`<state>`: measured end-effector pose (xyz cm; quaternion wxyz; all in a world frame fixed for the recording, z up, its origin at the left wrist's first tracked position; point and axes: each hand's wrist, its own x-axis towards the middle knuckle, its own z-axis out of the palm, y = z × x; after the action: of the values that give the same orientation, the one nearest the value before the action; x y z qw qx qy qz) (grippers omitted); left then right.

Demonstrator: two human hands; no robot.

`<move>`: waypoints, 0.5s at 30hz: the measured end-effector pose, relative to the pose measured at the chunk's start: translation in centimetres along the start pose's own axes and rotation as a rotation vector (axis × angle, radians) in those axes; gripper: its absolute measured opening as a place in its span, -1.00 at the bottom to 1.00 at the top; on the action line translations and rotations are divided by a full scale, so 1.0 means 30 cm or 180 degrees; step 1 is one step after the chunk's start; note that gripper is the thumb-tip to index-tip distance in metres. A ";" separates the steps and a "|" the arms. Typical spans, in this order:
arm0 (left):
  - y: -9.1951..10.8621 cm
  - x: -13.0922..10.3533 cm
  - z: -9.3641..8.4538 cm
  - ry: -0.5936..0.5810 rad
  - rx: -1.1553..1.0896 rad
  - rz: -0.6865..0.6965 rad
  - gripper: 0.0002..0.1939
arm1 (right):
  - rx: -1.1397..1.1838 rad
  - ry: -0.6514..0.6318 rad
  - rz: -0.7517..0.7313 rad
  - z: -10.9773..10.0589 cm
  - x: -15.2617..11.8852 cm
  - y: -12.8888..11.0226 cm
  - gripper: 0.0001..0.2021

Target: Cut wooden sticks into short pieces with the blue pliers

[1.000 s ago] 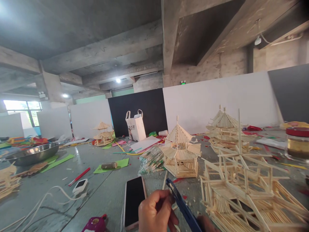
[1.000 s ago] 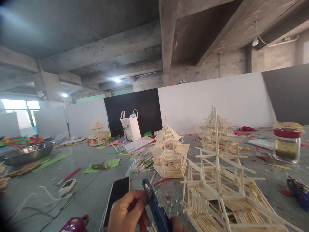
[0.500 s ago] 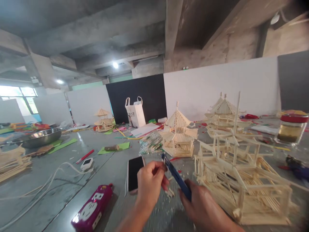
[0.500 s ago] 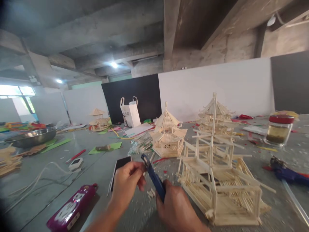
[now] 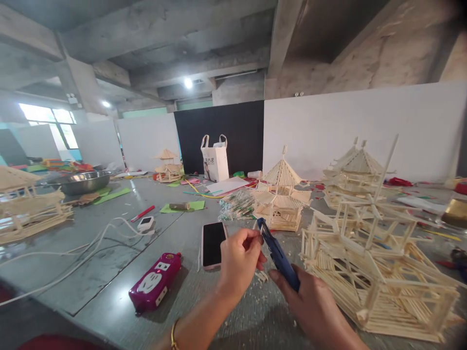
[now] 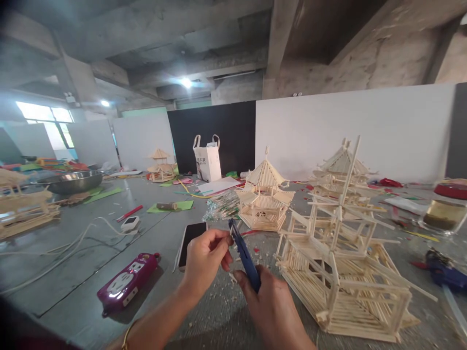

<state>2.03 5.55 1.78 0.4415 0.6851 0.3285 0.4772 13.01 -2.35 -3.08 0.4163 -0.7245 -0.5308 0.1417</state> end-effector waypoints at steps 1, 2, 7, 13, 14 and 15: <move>-0.001 0.001 0.000 0.0009 -0.0006 0.0007 -0.87 | 0.0032 0.0028 0.0026 0.004 0.004 0.001 -0.59; -0.002 0.002 0.001 0.0031 -0.0002 0.0027 -0.87 | 0.0054 0.0019 0.0056 0.006 0.009 0.002 -0.60; -0.002 0.020 0.001 0.0158 0.0230 0.0180 -0.88 | 0.0145 -0.0081 0.0078 0.005 0.045 0.000 -0.63; 0.005 0.031 -0.021 0.0115 0.0398 0.0228 -0.90 | 0.0272 -0.0048 0.0154 0.012 0.042 -0.008 -0.63; 0.005 0.033 -0.028 0.0041 0.0325 0.0192 -0.89 | 0.0354 -0.0121 0.0170 0.014 0.037 -0.010 -0.63; 0.006 0.034 -0.036 -0.0060 0.0208 0.0132 -0.88 | 0.0455 -0.0207 0.0182 0.016 0.031 -0.012 -0.62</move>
<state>1.36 6.69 2.48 0.4120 0.7103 0.3254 0.4688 12.82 -1.26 -2.89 0.4453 -0.7028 -0.5117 0.2146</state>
